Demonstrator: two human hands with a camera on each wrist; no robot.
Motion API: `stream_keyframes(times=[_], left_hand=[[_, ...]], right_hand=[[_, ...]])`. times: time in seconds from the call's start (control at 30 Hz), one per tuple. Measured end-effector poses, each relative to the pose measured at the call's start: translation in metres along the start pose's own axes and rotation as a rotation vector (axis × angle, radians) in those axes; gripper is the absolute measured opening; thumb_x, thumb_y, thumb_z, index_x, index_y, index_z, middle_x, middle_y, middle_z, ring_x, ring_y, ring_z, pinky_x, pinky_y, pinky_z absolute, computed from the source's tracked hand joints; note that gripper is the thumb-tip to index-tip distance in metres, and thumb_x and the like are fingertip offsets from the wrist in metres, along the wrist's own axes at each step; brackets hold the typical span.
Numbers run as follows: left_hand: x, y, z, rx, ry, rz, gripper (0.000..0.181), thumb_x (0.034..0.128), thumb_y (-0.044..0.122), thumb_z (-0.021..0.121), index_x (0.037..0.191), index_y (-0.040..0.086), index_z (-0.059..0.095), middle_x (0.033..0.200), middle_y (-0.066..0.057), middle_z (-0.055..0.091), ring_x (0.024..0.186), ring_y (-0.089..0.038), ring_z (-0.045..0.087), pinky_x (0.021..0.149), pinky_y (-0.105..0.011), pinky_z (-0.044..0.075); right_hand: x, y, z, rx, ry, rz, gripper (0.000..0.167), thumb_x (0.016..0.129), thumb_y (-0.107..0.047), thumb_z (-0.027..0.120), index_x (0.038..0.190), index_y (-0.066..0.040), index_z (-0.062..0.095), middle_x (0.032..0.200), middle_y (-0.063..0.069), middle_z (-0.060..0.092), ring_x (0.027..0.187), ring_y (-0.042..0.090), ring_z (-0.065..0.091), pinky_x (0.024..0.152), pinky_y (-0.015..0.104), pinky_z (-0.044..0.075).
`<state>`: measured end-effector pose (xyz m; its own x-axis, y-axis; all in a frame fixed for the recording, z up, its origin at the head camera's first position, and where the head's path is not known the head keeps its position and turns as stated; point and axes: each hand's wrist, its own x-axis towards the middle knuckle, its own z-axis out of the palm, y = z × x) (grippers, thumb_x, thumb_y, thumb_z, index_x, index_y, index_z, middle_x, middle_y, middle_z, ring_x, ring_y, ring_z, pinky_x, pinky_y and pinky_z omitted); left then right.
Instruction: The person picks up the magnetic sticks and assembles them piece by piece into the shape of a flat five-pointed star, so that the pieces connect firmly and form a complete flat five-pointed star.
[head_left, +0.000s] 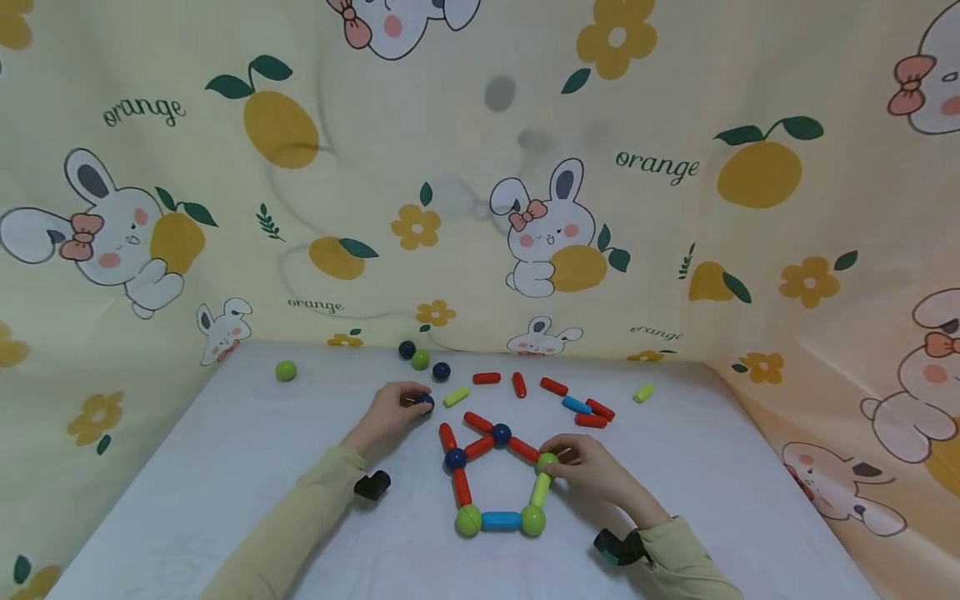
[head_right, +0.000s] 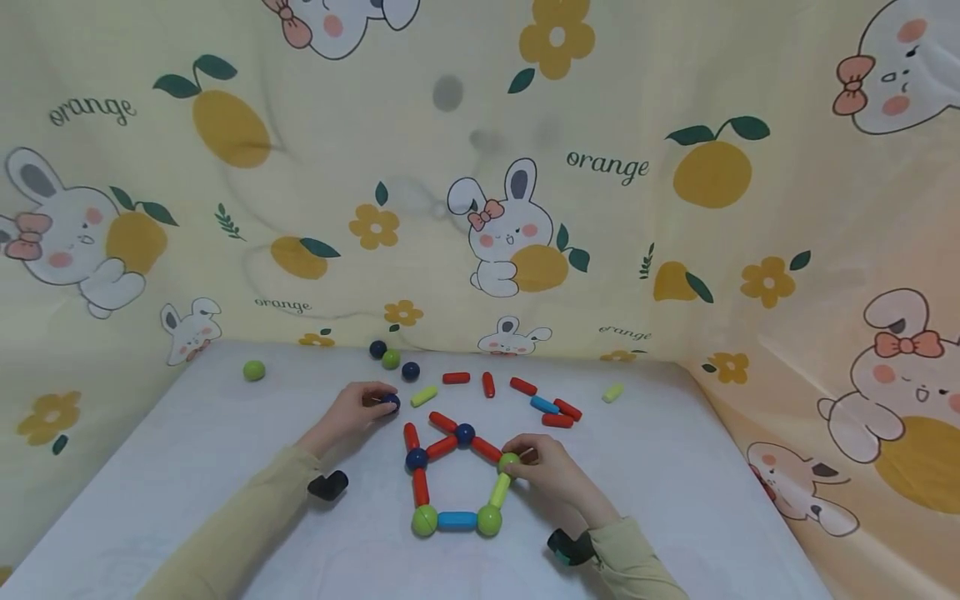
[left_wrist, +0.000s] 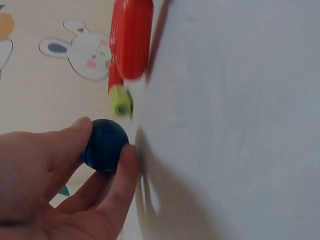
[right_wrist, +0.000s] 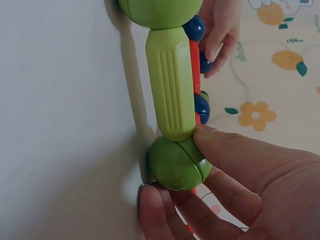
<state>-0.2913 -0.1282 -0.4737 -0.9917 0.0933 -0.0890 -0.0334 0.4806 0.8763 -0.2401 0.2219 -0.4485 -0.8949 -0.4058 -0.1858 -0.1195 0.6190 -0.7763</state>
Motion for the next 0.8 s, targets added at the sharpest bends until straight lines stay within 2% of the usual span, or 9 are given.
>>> stream_keyframes(times=[0.23, 0.43, 0.7, 0.8], left_hand=[[-0.004, 0.008, 0.012, -0.202, -0.078, -0.058, 0.026, 0.0938, 0.011, 0.061, 0.119, 0.004, 0.063, 0.111, -0.013, 0.061, 0.087, -0.019, 0.064, 0.075, -0.029, 0.056], [-0.005, 0.011, 0.014, -0.249, -0.112, -0.108, 0.028, 0.0956, 0.012, 0.059, 0.123, 0.004, 0.06, 0.112, -0.017, 0.059, 0.081, -0.021, 0.065, 0.072, -0.031, 0.057], [-0.011, 0.014, 0.012, -0.333, -0.148, -0.186, 0.03, 0.0985, 0.012, 0.054, 0.127, 0.001, 0.056, 0.107, -0.017, 0.058, 0.084, -0.022, 0.065, 0.073, -0.033, 0.057], [-0.011, 0.012, 0.012, -0.34, -0.163, -0.193, 0.029, 0.0991, 0.011, 0.052, 0.127, 0.001, 0.055, 0.106, -0.017, 0.057, 0.085, -0.022, 0.064, 0.074, -0.033, 0.057]], right_hand=[[0.002, 0.001, 0.0, 0.009, -0.003, 0.009, 0.028, 0.085, -0.02, 0.074, 0.11, -0.009, 0.067, 0.103, 0.001, 0.064, 0.095, 0.02, 0.058, 0.084, 0.039, 0.052], [0.002, 0.0, 0.0, 0.009, -0.009, -0.001, 0.028, 0.085, -0.02, 0.073, 0.11, -0.009, 0.067, 0.103, 0.001, 0.064, 0.095, 0.02, 0.058, 0.084, 0.039, 0.052], [0.002, 0.0, -0.001, 0.002, -0.004, -0.014, 0.029, 0.086, -0.021, 0.073, 0.111, -0.009, 0.067, 0.104, 0.001, 0.064, 0.097, 0.021, 0.058, 0.085, 0.04, 0.051], [0.002, 0.002, -0.002, 0.004, -0.008, -0.018, 0.029, 0.086, -0.022, 0.073, 0.111, -0.009, 0.067, 0.105, 0.001, 0.064, 0.097, 0.021, 0.058, 0.085, 0.041, 0.051]])
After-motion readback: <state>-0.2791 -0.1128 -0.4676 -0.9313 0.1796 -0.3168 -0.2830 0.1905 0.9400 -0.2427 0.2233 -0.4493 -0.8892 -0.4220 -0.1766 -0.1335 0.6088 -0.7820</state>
